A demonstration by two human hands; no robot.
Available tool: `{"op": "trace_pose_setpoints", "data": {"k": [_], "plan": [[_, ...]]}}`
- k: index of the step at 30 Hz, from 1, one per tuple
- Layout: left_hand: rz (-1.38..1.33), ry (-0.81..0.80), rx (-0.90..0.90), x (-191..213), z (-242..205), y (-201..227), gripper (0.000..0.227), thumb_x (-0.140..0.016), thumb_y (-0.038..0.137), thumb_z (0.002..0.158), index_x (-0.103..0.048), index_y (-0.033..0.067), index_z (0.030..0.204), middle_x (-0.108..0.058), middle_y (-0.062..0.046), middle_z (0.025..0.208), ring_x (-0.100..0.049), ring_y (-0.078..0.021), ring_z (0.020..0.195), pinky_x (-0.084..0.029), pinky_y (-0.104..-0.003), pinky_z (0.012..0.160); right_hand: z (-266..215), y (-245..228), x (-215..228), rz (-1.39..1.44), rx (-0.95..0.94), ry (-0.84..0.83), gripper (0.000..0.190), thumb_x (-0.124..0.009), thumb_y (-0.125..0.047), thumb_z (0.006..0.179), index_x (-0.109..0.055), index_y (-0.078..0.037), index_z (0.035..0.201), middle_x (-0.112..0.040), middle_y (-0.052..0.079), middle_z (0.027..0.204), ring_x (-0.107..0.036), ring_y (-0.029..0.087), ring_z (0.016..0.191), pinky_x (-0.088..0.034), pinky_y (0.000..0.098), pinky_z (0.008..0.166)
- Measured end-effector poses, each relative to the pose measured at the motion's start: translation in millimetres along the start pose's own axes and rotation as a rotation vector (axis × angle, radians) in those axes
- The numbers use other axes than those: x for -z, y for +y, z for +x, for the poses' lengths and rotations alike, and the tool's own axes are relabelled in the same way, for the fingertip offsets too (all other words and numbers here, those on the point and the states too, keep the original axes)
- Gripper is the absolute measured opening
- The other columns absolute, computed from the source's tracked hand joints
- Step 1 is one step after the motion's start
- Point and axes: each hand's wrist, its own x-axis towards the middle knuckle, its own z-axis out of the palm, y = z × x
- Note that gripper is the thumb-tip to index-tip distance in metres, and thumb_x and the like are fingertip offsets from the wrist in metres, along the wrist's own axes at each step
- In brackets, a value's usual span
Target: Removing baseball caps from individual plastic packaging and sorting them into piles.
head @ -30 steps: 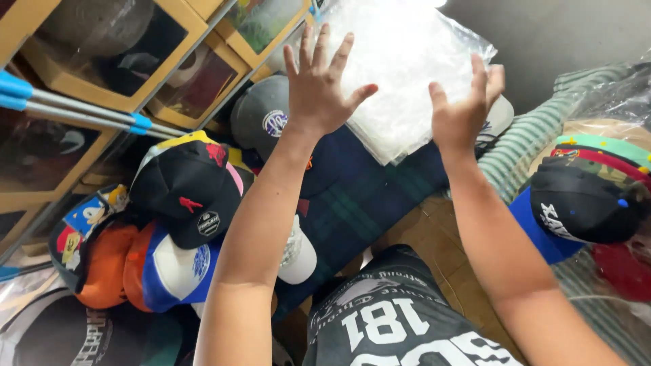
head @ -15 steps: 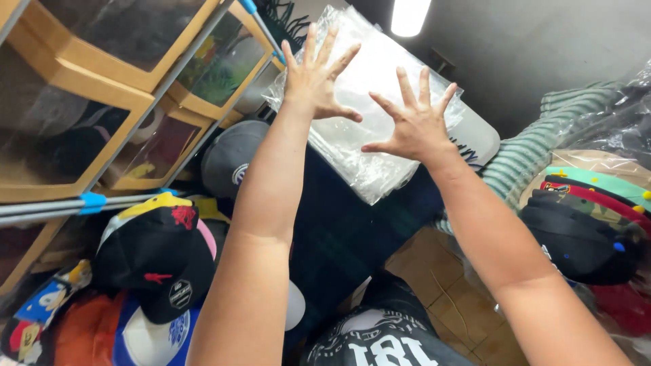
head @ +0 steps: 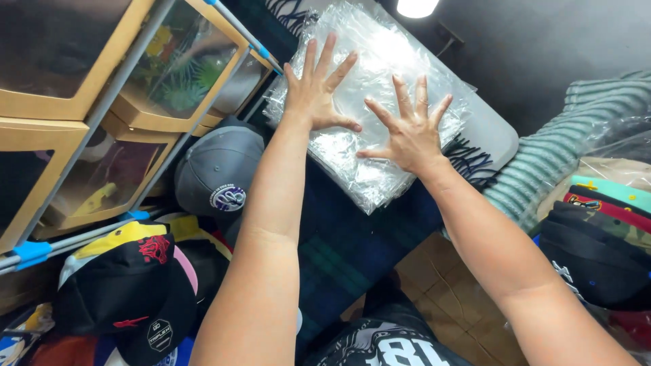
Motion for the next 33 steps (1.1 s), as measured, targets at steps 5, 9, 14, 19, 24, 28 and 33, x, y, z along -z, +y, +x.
{"op": "trace_pose_setpoints", "data": {"k": [5,9,14,19,24,28,33], "plan": [[0.003,0.004,-0.013,-5.0,4.6,0.3,0.142,-0.068,0.107,0.069,0.014,0.0439,0.166,0.034,-0.001,0.163,0.022,-0.0388,0.155,-0.012,-0.086,0.112,5.4,-0.2,2.2,-0.108,-0.025,-0.107,0.115,-0.041,-0.107,0.075,0.001,-0.055,0.168,0.025,0.006,0.171,0.014,0.055,0.156,0.002,0.0907,0.107],[0.068,-0.017,0.013,1.8,2.6,8.9,0.138,-0.062,0.107,0.07,0.017,0.0451,0.164,0.032,-0.001,0.165,0.019,-0.0394,0.155,-0.014,-0.087,0.112,16.1,-29.3,77.9,0.162,-0.212,-0.291,0.073,-0.033,-0.081,0.086,-0.049,-0.04,0.146,-0.01,0.014,0.171,0.012,0.048,0.153,0.014,0.0837,0.104],[0.114,-0.005,0.031,3.6,-0.2,15.9,0.131,-0.057,0.105,0.081,0.023,0.0417,0.163,0.032,-0.005,0.166,0.019,-0.0408,0.156,-0.011,-0.086,0.113,-13.2,-70.1,101.5,0.077,-0.234,-0.041,0.082,-0.025,-0.086,0.094,-0.063,-0.031,0.142,-0.038,0.02,0.163,-0.007,0.054,0.151,0.009,0.0862,0.104],[0.109,0.016,-0.058,10.7,-1.7,-0.8,0.137,-0.062,0.102,0.067,0.011,0.0442,0.167,0.025,-0.002,0.168,0.018,-0.0361,0.155,-0.01,-0.081,0.117,-59.7,-59.2,18.5,-0.198,-0.098,0.006,0.108,-0.057,-0.099,0.069,-0.046,-0.042,0.161,0.011,0.02,0.173,0.017,0.053,0.152,-0.001,0.0908,0.101],[0.029,0.032,-0.093,23.0,-9.1,-9.2,0.12,-0.046,0.102,0.077,0.006,0.0432,0.168,0.021,-0.001,0.17,0.015,-0.0359,0.157,-0.005,-0.08,0.118,-73.1,-45.0,1.6,-0.075,0.026,0.241,0.111,-0.034,-0.111,0.076,-0.034,-0.046,0.166,0.0,0.023,0.171,0.008,0.057,0.153,0.01,0.0888,0.107],[0.125,0.148,-0.132,51.7,-24.2,-5.8,0.108,-0.023,0.102,0.076,0.003,0.044,0.164,0.002,-0.006,0.175,0.003,-0.0402,0.158,0.0,-0.077,0.117,-79.0,-48.2,13.6,-0.002,0.097,0.419,0.112,-0.033,-0.112,0.074,-0.041,-0.044,0.162,-0.008,0.025,0.171,0.003,0.054,0.156,0.016,0.084,0.112],[0.251,0.362,-0.081,73.1,-46.5,11.7,0.096,-0.04,0.098,0.092,-0.011,0.0395,0.162,-0.031,-0.008,0.166,-0.032,-0.034,0.148,-0.026,-0.064,0.109,-88.1,-63.5,39.1,0.063,0.335,0.551,0.085,-0.055,-0.092,0.093,-0.059,-0.031,0.152,-0.035,0.02,0.164,-0.027,0.051,0.154,0.008,0.0823,0.113]]}}
